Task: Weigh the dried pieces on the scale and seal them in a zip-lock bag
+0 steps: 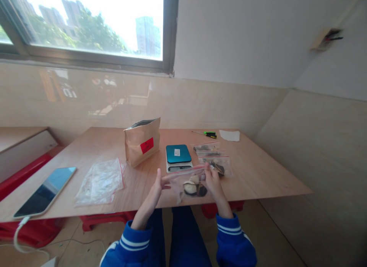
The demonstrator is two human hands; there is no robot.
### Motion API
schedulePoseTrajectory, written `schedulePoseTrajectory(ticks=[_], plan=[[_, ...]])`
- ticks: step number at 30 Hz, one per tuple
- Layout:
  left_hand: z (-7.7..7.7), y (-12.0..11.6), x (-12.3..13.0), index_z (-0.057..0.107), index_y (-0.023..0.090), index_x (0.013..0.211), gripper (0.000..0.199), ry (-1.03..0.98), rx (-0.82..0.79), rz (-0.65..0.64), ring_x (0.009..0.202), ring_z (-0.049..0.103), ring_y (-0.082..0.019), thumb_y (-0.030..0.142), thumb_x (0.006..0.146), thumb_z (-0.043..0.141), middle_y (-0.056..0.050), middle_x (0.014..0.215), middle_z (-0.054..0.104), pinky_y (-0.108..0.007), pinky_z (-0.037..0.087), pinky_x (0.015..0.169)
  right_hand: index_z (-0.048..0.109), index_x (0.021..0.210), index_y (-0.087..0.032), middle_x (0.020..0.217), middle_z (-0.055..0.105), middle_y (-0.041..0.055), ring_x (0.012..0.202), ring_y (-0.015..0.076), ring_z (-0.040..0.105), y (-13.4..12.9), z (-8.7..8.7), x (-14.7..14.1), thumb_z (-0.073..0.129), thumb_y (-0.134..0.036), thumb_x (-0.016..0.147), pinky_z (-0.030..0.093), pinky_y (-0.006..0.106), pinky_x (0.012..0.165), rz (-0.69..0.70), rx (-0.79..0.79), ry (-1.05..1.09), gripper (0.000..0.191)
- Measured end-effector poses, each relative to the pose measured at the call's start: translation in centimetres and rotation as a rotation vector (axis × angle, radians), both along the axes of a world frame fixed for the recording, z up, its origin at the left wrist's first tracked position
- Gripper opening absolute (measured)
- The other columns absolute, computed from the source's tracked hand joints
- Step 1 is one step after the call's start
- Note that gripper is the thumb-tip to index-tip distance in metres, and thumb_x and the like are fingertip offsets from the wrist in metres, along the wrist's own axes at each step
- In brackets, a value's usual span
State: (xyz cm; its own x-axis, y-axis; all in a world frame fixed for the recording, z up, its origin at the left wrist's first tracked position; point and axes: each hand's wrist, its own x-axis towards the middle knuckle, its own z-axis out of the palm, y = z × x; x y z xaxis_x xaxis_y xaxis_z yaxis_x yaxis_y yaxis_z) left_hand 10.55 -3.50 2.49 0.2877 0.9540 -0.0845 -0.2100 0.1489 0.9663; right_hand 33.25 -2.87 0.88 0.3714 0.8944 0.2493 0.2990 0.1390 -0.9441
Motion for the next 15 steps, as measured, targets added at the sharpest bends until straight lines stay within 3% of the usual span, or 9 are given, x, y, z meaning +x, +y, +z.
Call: schedulePoseTrajectory(ticks=[3, 6, 8, 10, 12, 15], plan=[[0.3, 0.4, -1.8, 0.076, 0.02, 0.097, 0.076, 0.09, 0.046, -0.009, 0.095, 0.069, -0.027, 0.077, 0.081, 0.028, -0.014, 0.109, 0.073, -0.039, 0.05, 0.082, 0.066, 0.069, -0.015, 0.049, 0.057, 0.0052, 0.048, 0.0186, 0.053, 2.3, 0.6, 5.1, 0.033, -0.077, 0.081, 0.045, 0.031, 0.052, -0.224, -0.013, -0.131, 0.072], [0.4, 1.0, -3.5, 0.076, 0.021, 0.096, 0.075, 0.121, 0.061, 0.047, 0.091, 0.07, -0.027, 0.076, 0.081, 0.028, -0.013, 0.11, 0.073, -0.039, 0.051, 0.078, 0.066, 0.092, -0.01, 0.077, 0.069, 0.0158, 0.067, 0.0248, 0.061, 4.1, 0.9, 9.6, 0.044, -0.075, 0.076, 0.048, 0.037, 0.065, -0.404, 0.019, -0.209, 0.07], [0.4, 1.6, -4.2, 0.076, 0.02, 0.088, 0.073, 0.131, 0.075, 0.115, 0.086, 0.07, -0.028, 0.077, 0.079, 0.032, -0.014, 0.105, 0.074, -0.039, 0.052, 0.074, 0.063, 0.102, -0.006, 0.1, 0.066, 0.0248, 0.089, 0.0326, 0.06, 4.4, 0.8, 11.1, 0.053, -0.07, 0.072, 0.046, 0.047, 0.08, -0.495, 0.04, -0.26, 0.072], [0.7, 2.1, -4.6, 0.075, 0.019, 0.086, 0.067, 0.165, 0.135, 0.241, 0.087, 0.069, -0.028, 0.073, 0.079, 0.036, -0.015, 0.102, 0.074, -0.039, 0.052, 0.074, 0.059, 0.111, -0.003, 0.115, 0.059, 0.0298, 0.109, 0.0382, 0.052, 3.7, 0.4, 11.0, 0.053, -0.064, 0.076, 0.038, 0.055, 0.094, -0.599, 0.097, -0.375, 0.071], [1.9, 2.6, -4.9, 0.073, 0.019, 0.09, 0.058, 0.256, 0.264, 0.424, 0.096, 0.066, -0.027, 0.065, 0.083, 0.039, -0.013, 0.102, 0.073, -0.039, 0.049, 0.083, 0.055, 0.118, -0.003, 0.122, 0.055, 0.0292, 0.12, 0.0379, 0.046, 2.3, -0.6, 9.6, 0.045, -0.055, 0.085, 0.032, 0.057, 0.1, -0.665, 0.186, -0.548, 0.063], [5.4, 3.9, -5.3, 0.068, 0.021, 0.1, 0.038, 0.462, 0.507, 0.744, 0.108, 0.059, -0.025, 0.049, 0.087, 0.047, -0.009, 0.111, 0.067, -0.039, 0.042, 0.096, 0.053, 0.125, -0.011, 0.132, 0.049, 0.0249, 0.126, 0.0351, 0.043, 0.6, -2.9, 6.8, 0.04, -0.048, 0.091, 0.036, 0.055, 0.099, -0.52, 0.2, -0.752, 0.052]])
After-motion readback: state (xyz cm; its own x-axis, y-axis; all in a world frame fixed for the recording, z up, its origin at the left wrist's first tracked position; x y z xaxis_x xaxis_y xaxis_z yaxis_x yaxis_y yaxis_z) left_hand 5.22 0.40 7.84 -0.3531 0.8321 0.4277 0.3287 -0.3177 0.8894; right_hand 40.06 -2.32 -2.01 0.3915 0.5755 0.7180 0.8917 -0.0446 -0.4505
